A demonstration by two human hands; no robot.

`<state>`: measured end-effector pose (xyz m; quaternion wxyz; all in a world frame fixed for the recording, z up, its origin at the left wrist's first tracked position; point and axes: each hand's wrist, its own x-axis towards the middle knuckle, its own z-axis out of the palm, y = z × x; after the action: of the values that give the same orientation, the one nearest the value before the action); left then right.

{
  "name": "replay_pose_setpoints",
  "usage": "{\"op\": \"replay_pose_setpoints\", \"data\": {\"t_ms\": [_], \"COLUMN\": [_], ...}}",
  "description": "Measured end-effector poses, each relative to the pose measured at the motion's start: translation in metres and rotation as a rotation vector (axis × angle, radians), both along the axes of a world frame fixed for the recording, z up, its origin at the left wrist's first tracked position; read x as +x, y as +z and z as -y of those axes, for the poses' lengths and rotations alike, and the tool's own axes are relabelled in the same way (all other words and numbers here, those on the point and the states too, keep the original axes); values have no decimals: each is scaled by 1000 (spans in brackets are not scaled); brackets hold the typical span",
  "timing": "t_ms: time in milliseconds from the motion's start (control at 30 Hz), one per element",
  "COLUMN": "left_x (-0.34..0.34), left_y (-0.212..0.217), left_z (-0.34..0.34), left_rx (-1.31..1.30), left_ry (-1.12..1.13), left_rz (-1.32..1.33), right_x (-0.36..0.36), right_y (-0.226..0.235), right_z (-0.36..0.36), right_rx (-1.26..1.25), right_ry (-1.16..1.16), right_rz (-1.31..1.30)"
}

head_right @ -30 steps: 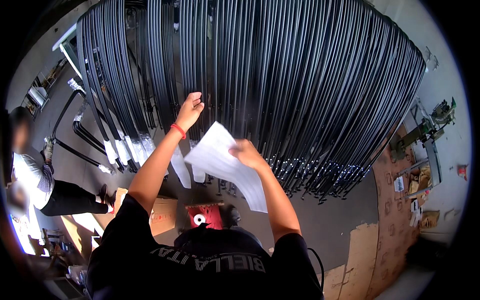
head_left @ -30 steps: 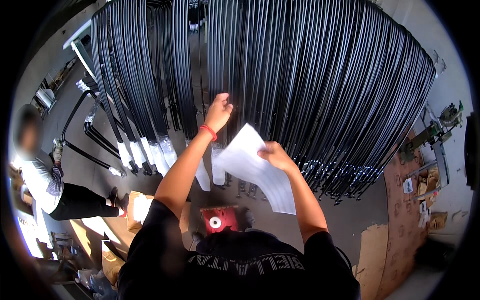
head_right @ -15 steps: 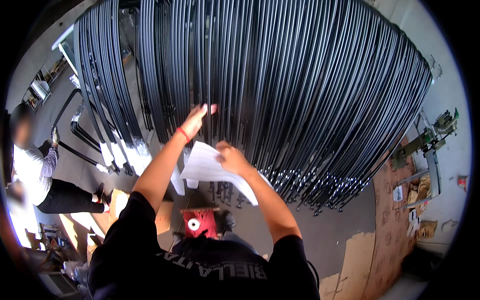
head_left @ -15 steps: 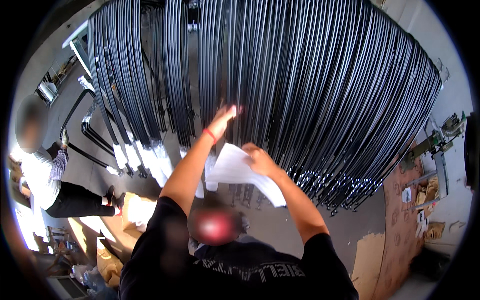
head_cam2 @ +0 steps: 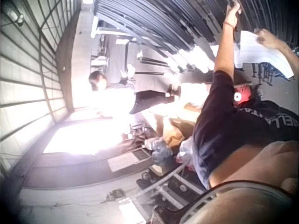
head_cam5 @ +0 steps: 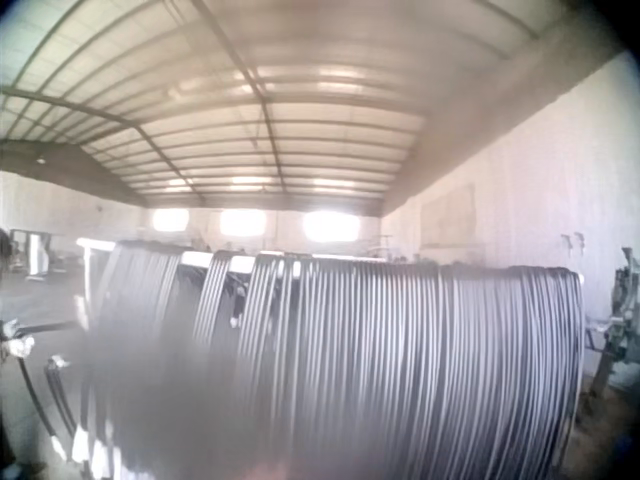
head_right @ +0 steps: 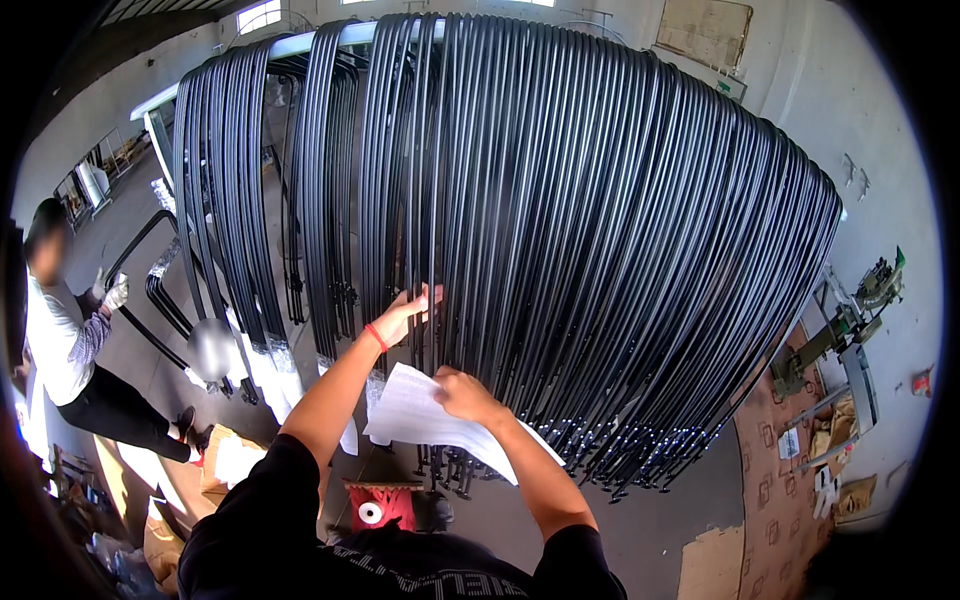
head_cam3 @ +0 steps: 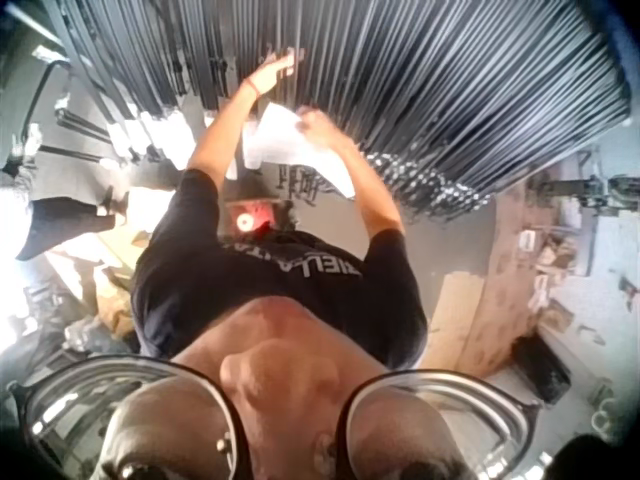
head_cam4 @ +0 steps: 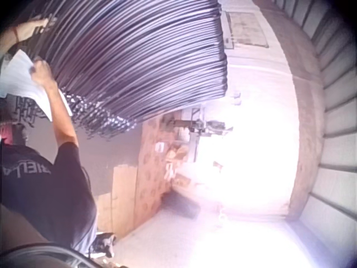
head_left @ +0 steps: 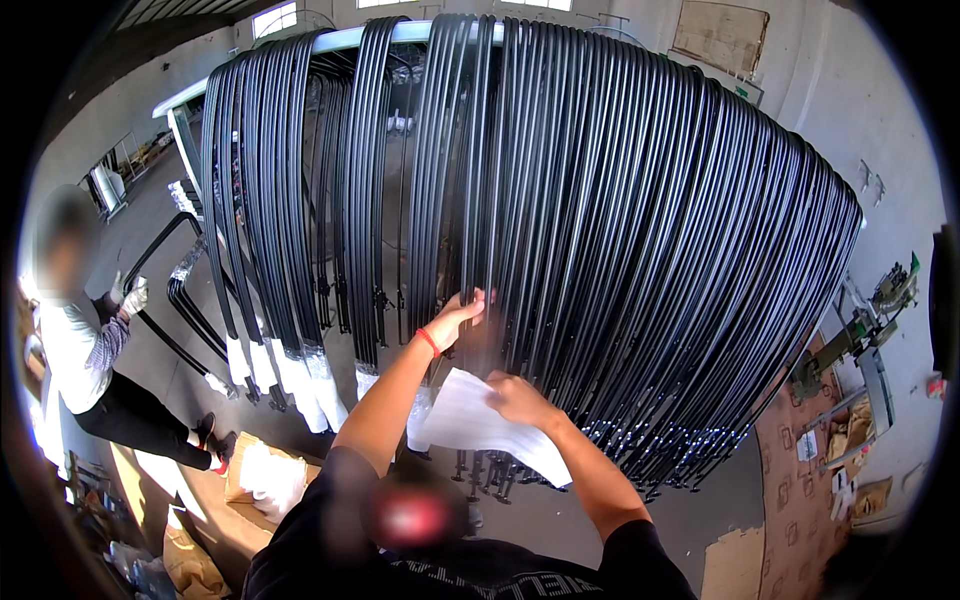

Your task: The person wraps the ends of long black industrial rods using foam padding and clear plastic wrap. They take pieces of white foam from a box and wrap them around the ends of several rods held together, then secure the padding by winding plastic wrap around it.

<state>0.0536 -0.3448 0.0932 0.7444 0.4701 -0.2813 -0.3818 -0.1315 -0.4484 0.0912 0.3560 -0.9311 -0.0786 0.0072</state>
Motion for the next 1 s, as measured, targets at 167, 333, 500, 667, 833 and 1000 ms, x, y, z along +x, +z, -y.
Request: {"op": "replay_pose_setpoints", "data": {"t_ms": [167, 333, 500, 667, 833, 1000], "left_x": [0, -7, -18, -18, -17, -24], "left_y": [10, 21, 38, 40, 40, 46], "left_z": [7, 0, -5, -3, -1, 4], "left_rx": [-93, -117, 37, 34, 42, 82], "left_ry": [-42, -116, 30, 104, 109, 110], "left_rz": [7, 20, 125, 140, 117, 133], "right_x": [3, 9, 12, 20, 31, 34], "right_y": [8, -5, -1, 9, 13, 8], "right_z": [-4, -26, -36, -23, -26, -24], "right_rx": [-128, -4, -179, -868, -1075, -1086], "right_ry": [59, -34, -51, 167, 315, 316], "right_rz": [61, 219, 262, 382, 173, 125]}}
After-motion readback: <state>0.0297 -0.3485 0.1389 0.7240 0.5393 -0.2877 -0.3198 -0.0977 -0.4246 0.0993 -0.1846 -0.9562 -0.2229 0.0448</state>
